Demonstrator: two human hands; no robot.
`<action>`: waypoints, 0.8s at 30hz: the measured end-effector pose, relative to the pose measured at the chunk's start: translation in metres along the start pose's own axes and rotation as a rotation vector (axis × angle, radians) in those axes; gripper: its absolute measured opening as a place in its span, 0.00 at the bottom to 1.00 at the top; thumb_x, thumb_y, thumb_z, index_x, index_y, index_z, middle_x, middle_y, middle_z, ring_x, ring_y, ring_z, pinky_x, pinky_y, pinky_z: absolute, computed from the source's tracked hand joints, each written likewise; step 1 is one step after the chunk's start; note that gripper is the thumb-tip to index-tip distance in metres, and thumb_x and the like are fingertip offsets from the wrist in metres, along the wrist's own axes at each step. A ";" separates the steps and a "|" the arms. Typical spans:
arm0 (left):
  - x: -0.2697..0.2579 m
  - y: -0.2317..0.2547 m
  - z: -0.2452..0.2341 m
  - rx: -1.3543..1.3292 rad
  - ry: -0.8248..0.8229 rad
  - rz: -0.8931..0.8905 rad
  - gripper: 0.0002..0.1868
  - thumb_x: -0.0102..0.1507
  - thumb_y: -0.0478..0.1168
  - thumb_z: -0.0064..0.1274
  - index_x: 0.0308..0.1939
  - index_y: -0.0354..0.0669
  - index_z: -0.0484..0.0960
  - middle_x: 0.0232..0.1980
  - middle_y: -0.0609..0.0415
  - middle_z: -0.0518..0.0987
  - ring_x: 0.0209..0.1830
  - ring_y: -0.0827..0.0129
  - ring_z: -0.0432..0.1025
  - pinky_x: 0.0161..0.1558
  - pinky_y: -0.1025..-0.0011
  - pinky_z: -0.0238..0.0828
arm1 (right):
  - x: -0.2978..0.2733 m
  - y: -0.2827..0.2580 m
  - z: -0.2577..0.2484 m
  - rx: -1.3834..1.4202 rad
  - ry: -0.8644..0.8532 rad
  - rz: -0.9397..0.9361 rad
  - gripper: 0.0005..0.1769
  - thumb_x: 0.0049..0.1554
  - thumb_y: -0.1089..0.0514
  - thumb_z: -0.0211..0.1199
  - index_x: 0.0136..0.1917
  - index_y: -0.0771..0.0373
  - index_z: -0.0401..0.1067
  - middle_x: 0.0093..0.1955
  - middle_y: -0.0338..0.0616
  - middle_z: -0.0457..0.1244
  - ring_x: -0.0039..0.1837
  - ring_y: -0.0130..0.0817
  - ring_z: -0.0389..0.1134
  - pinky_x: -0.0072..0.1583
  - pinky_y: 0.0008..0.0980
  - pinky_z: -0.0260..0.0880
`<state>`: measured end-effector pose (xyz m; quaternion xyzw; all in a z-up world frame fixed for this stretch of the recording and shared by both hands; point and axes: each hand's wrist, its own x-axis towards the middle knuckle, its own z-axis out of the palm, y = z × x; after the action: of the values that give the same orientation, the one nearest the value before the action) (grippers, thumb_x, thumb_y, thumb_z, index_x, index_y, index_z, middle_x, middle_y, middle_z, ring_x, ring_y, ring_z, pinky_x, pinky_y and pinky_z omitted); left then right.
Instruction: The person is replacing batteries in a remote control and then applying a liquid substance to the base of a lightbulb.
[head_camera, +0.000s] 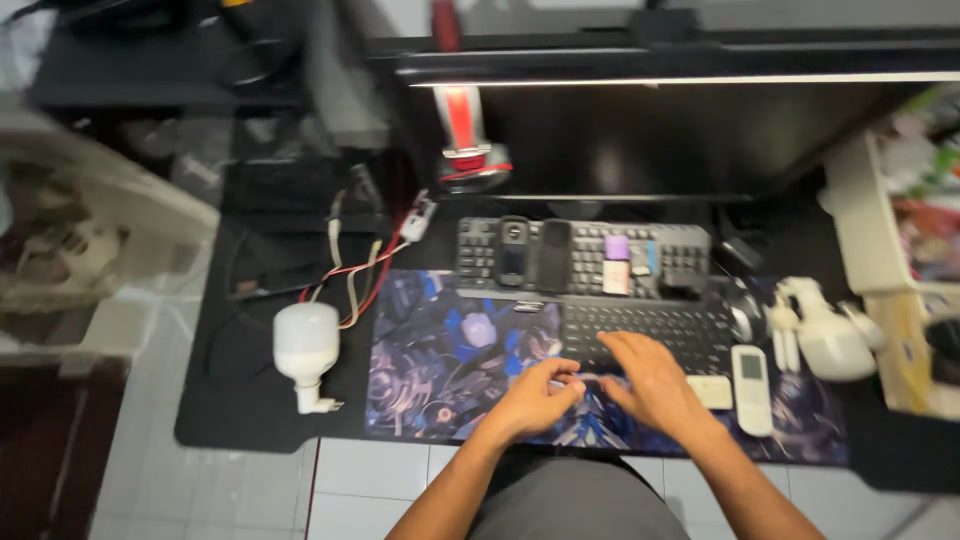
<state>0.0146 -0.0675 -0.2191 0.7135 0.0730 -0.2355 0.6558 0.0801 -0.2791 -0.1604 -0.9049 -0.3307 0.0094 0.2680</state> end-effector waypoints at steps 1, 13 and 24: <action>-0.006 0.003 -0.010 -0.013 0.030 0.005 0.27 0.63 0.44 0.58 0.63 0.35 0.75 0.52 0.51 0.83 0.43 0.71 0.77 0.47 0.71 0.76 | 0.014 -0.013 0.004 0.001 -0.013 -0.031 0.37 0.44 0.58 0.72 0.66 0.65 0.67 0.63 0.53 0.64 0.65 0.53 0.64 0.65 0.47 0.64; -0.105 -0.002 -0.153 0.415 0.948 0.127 0.19 0.59 0.40 0.60 0.53 0.42 0.81 0.52 0.43 0.81 0.52 0.46 0.75 0.53 0.55 0.70 | 0.165 -0.158 0.083 0.208 -0.233 -0.383 0.37 0.48 0.55 0.72 0.68 0.66 0.66 0.65 0.57 0.63 0.65 0.57 0.65 0.64 0.46 0.65; -0.135 -0.037 -0.246 0.502 1.370 -0.195 0.53 0.48 0.42 0.72 0.71 0.36 0.57 0.67 0.36 0.68 0.65 0.41 0.62 0.61 0.46 0.59 | 0.235 -0.233 0.183 0.297 -0.416 -0.429 0.44 0.50 0.58 0.70 0.75 0.67 0.55 0.74 0.62 0.55 0.73 0.60 0.59 0.71 0.46 0.61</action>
<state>-0.0598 0.2036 -0.1870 0.8196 0.4735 0.1964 0.2561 0.0898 0.0987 -0.1656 -0.7444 -0.5563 0.1851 0.3196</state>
